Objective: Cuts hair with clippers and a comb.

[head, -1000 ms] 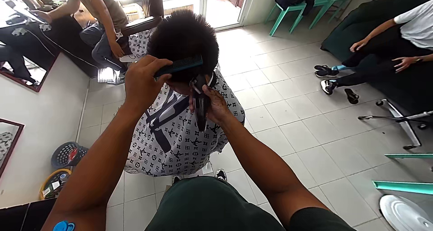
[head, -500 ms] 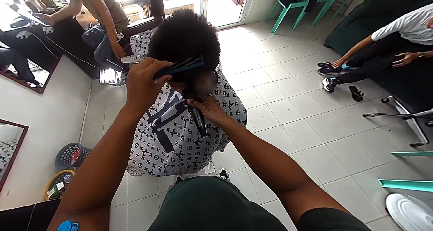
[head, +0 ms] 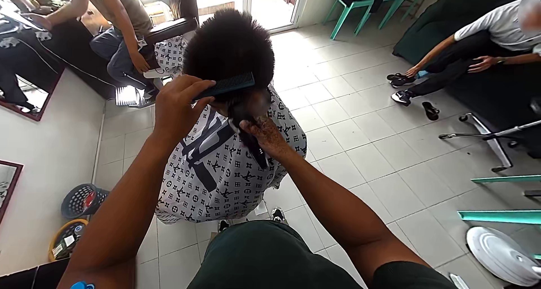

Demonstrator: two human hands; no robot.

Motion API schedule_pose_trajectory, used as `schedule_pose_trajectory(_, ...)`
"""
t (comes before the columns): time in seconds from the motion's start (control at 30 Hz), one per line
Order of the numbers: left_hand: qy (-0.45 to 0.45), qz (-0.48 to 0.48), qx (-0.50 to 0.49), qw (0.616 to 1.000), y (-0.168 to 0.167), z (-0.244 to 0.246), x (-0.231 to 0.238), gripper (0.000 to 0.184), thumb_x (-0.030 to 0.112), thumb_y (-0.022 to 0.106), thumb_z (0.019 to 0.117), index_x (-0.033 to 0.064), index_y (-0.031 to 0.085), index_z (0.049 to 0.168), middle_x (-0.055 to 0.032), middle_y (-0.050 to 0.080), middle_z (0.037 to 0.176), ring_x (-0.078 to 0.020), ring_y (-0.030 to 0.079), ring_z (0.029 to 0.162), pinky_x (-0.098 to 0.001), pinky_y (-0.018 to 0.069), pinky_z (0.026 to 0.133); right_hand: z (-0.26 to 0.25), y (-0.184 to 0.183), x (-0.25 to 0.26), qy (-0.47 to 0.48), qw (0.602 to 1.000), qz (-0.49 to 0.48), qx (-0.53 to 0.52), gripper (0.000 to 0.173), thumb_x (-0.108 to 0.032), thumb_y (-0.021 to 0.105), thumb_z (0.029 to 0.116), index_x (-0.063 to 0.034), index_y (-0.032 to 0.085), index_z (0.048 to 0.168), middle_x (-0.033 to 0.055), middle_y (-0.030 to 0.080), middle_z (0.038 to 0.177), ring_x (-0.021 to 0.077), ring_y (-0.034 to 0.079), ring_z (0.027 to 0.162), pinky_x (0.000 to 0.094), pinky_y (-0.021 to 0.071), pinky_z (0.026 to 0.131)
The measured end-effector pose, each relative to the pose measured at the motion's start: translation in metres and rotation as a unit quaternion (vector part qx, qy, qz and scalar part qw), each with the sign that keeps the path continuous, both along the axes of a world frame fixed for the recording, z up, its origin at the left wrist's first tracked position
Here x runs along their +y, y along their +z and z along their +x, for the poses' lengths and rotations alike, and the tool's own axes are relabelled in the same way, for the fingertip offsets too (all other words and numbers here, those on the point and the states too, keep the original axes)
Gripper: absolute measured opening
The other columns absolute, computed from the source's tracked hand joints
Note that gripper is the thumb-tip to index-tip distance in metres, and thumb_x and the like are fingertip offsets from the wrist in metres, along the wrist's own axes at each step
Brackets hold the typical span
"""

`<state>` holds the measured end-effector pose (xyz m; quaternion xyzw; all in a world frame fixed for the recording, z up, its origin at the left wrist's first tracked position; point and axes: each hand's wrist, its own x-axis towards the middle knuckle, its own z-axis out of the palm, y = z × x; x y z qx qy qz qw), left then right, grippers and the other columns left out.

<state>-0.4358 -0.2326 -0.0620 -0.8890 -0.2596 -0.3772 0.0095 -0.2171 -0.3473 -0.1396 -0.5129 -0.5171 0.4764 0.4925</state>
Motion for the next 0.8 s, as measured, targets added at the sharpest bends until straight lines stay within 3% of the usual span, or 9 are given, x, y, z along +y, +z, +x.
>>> schedule_pose_trajectory(0.13, -0.020, 0.132, 0.084, 0.988, 0.005, -0.019, 0.009, 0.024, 0.017, 0.056, 0.1058, 0.0075, 0.074, 0.118, -0.0155, 0.076, 0.099, -0.0329, 0.072, 0.081, -0.0461, 0.0537, 0.069, 0.017, -0.024, -0.028, 0.015, 0.986, -0.146, 0.081, 0.027, -0.026, 0.047, 0.1084, -0.0011, 0.059, 0.107, 0.0057, 0.066, 0.076, 0.0139, 0.066, 0.058, 0.0277, 0.0594, 0.056)
schedule_pose_trajectory(0.2, -0.031, 0.124, 0.167, 0.978, -0.003, -0.026, 0.018, 0.021, 0.013, 0.055, 0.1049, 0.0047, 0.073, 0.109, -0.0161, 0.074, 0.091, -0.0361, 0.070, 0.075, -0.0504, 0.0505, 0.064, 0.032, -0.025, -0.036, -0.047, 0.974, -0.170, 0.142, 0.032, -0.025, 0.039, 0.1111, -0.0012, 0.058, 0.104, 0.0054, 0.064, 0.070, 0.0140, 0.064, 0.052, 0.0266, 0.0577, 0.050)
schedule_pose_trajectory(0.27, -0.069, 0.088, 0.231, 0.966, -0.007, -0.027, 0.019, 0.021, 0.010, 0.053, 0.1031, 0.0035, 0.073, 0.104, -0.0157, 0.072, 0.084, -0.0357, 0.069, 0.071, -0.0516, 0.0502, 0.063, 0.058, -0.022, -0.034, -0.086, 0.974, -0.168, 0.125, 0.032, -0.026, 0.040, 0.1110, -0.0015, 0.059, 0.104, 0.0049, 0.063, 0.068, 0.0140, 0.063, 0.051, 0.0271, 0.0573, 0.048)
schedule_pose_trajectory(0.33, -0.072, 0.075, 0.219, 0.970, 0.001, -0.016, 0.006, 0.026, 0.015, 0.050, 0.1042, 0.0046, 0.074, 0.106, -0.0136, 0.073, 0.084, -0.0324, 0.070, 0.072, -0.0476, 0.0531, 0.062, 0.089, -0.022, -0.023, -0.097, 0.980, -0.163, 0.065, 0.028, -0.027, 0.045, 0.1096, -0.0026, 0.058, 0.104, 0.0046, 0.063, 0.069, 0.0141, 0.064, 0.053, 0.0288, 0.0583, 0.051)
schedule_pose_trajectory(0.43, 0.029, 0.056, 0.131, 0.989, 0.026, 0.018, -0.025, 0.028, 0.019, 0.052, 0.1067, 0.0030, 0.073, 0.114, -0.0187, 0.074, 0.091, -0.0368, 0.072, 0.078, -0.0510, 0.0544, 0.066, 0.129, -0.025, -0.002, -0.093, 0.985, -0.142, -0.005, 0.026, -0.027, 0.053, 0.1070, -0.0020, 0.058, 0.104, 0.0057, 0.063, 0.074, 0.0144, 0.064, 0.058, 0.0313, 0.0590, 0.057)
schedule_pose_trajectory(0.5, 0.087, 0.066, 0.153, 0.982, 0.032, 0.041, -0.034, 0.027, 0.019, 0.052, 0.1070, 0.0029, 0.073, 0.112, -0.0193, 0.072, 0.086, -0.0389, 0.069, 0.073, -0.0521, 0.0509, 0.060, 0.150, -0.026, 0.010, -0.083, 0.988, -0.129, -0.027, 0.026, -0.027, 0.057, 0.1054, -0.0013, 0.059, 0.106, 0.0080, 0.064, 0.077, 0.0164, 0.065, 0.060, 0.0341, 0.0597, 0.059)
schedule_pose_trajectory(0.6, 0.042, 0.037, 0.232, 0.971, 0.023, 0.061, -0.045, 0.027, 0.017, 0.051, 0.1041, 0.0041, 0.074, 0.106, -0.0151, 0.070, 0.081, -0.0353, 0.069, 0.069, -0.0497, 0.0524, 0.057, 0.170, -0.022, 0.026, -0.048, 0.984, -0.109, -0.132, 0.035, -0.031, 0.065, 0.1014, 0.0012, 0.061, 0.115, 0.0141, 0.065, 0.087, 0.0229, 0.066, 0.072, 0.0432, 0.0579, 0.070)
schedule_pose_trajectory(0.7, 0.065, -0.011, 0.164, 0.984, 0.035, 0.070, -0.062, 0.028, 0.016, 0.053, 0.1045, 0.0044, 0.074, 0.119, -0.0188, 0.075, 0.097, -0.0354, 0.074, 0.083, -0.0517, 0.0573, 0.070, 0.167, -0.003, 0.035, -0.006, 0.971, -0.042, -0.235, 0.043, -0.032, 0.073, 0.0958, 0.0039, 0.062, 0.116, 0.0192, 0.065, 0.089, 0.0303, 0.063, 0.077, 0.0522, 0.0519, 0.072)
schedule_pose_trajectory(0.8, 0.145, -0.024, 0.065, 0.987, 0.060, 0.072, -0.063, 0.027, 0.016, 0.057, 0.1048, 0.0038, 0.072, 0.124, -0.0209, 0.072, 0.111, -0.0303, 0.071, 0.100, -0.0422, 0.0553, 0.090, 0.150, 0.013, 0.035, 0.017, 0.964, 0.042, -0.262, 0.045, -0.033, 0.079, 0.0911, 0.0011, 0.062, 0.116, 0.0155, 0.066, 0.083, 0.0268, 0.063, 0.068, 0.0478, 0.0532, 0.063)
